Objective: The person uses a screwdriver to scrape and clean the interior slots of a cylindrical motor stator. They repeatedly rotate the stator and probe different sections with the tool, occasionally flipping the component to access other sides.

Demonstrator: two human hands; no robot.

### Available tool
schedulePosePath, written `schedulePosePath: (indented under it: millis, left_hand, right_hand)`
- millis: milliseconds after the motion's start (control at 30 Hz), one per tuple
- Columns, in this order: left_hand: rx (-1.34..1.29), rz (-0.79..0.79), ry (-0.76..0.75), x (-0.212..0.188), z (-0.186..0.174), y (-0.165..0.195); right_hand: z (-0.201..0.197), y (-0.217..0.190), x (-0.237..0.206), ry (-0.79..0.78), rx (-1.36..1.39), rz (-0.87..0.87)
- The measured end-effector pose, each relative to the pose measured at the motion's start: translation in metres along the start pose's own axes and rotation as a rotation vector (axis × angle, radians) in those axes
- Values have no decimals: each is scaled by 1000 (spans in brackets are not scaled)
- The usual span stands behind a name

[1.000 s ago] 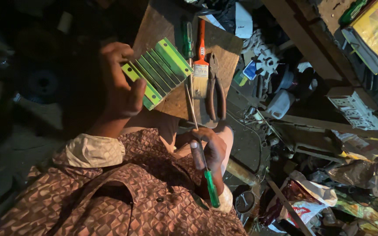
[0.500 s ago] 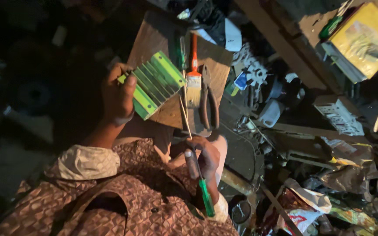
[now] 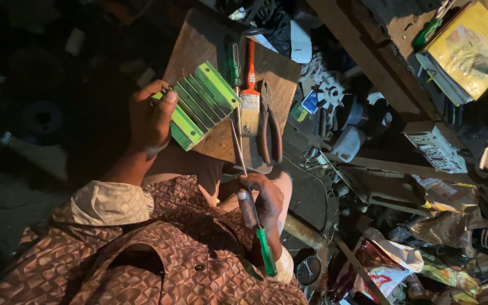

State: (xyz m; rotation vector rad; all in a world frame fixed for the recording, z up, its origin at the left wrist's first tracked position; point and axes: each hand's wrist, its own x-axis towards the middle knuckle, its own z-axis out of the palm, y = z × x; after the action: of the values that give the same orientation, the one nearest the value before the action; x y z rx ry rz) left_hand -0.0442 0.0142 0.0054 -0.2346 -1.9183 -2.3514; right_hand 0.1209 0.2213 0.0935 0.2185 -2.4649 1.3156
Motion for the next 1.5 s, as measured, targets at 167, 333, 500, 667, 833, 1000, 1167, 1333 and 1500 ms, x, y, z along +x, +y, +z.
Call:
schedulePosePath:
  millis: [167,333,500,667,833,1000,1167,1333,1500]
  left_hand:
    - [-28,50,15,-4,4,6]
    - [297,490,-6,-2,-1,18]
    - [716,832,-56,4,0,27]
    - [899,872,-223,-1,11,35]
    - [887,774,-432,-6,23,43]
    - [682,692,-424,-7,22,55]
    - [542,658,-494,-11,19,63]
    - [568,678,-437,-12,25,53]
    - [420,561,-417,-9,29,42]
  right_hand:
    - [-1,-3,3,11,-24,-12]
    - [-2,-1,1,17,-3,-7]
    - [-3,5,-3,13,50,61]
    - [-1,11,-9,121,197,60]
    - [-2,14,-17,173,253,77]
    - [-2,24,-22,134,526,114]
    - [-5,34,-20,145,755,189]
    - [-8,35,-13,185,988,233]
    - [-12,33,-1,286,829,224]
